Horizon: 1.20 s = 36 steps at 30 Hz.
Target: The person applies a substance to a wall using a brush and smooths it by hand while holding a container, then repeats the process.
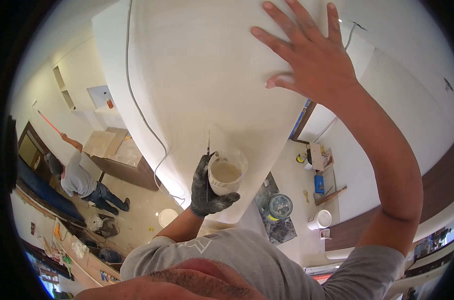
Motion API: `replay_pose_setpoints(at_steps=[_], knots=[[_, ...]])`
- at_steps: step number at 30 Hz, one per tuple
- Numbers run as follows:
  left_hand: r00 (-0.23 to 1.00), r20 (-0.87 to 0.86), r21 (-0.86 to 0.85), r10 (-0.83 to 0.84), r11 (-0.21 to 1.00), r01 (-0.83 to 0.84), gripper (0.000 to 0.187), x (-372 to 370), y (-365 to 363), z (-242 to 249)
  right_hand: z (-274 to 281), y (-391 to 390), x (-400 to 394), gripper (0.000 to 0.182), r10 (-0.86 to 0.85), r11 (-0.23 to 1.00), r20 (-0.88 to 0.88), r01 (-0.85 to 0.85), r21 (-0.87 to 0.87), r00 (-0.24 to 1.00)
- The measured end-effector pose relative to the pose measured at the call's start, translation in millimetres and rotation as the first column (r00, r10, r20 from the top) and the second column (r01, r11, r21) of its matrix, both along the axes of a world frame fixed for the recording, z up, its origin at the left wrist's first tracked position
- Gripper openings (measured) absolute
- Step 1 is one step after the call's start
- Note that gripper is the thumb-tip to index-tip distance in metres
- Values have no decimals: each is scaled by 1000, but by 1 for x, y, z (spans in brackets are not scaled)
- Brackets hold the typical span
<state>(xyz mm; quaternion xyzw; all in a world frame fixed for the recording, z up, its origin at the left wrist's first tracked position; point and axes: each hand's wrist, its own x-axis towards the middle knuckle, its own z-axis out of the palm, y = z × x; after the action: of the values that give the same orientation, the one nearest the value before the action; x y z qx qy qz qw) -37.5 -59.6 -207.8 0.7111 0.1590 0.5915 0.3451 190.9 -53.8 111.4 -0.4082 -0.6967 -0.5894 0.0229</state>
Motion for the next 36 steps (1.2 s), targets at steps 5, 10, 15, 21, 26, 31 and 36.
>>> replay_pose_setpoints(at_steps=[5,10,15,21,26,31,36], knots=[[999,-25,35,42,999,-41,108,-2,-2,1,-10,-23,15,103,-66,997,-108,71,42,992],[997,-59,-9,57,998,-58,107,-5,2,-3,-31,-40,36,88,-144,986,-69,149,72,987],[993,-7,72,121,990,-120,108,-3,3,-13,-25,-16,-16,93,52,998,-98,-56,-39,994],[996,-20,12,85,996,-85,108,-6,3,-8,-19,28,-43,104,159,981,-98,-169,-96,982],[988,-74,61,137,989,-132,106,-9,1,-1,-19,15,-36,106,-11,993,-76,2,-120,997],[996,78,-85,-53,995,59,106,-4,-1,1,-18,4,-9,104,-18,994,-66,11,-110,998],[999,-33,17,38,999,-38,106,-5,6,-9,-28,-18,23,110,-118,992,-122,111,-58,985]])
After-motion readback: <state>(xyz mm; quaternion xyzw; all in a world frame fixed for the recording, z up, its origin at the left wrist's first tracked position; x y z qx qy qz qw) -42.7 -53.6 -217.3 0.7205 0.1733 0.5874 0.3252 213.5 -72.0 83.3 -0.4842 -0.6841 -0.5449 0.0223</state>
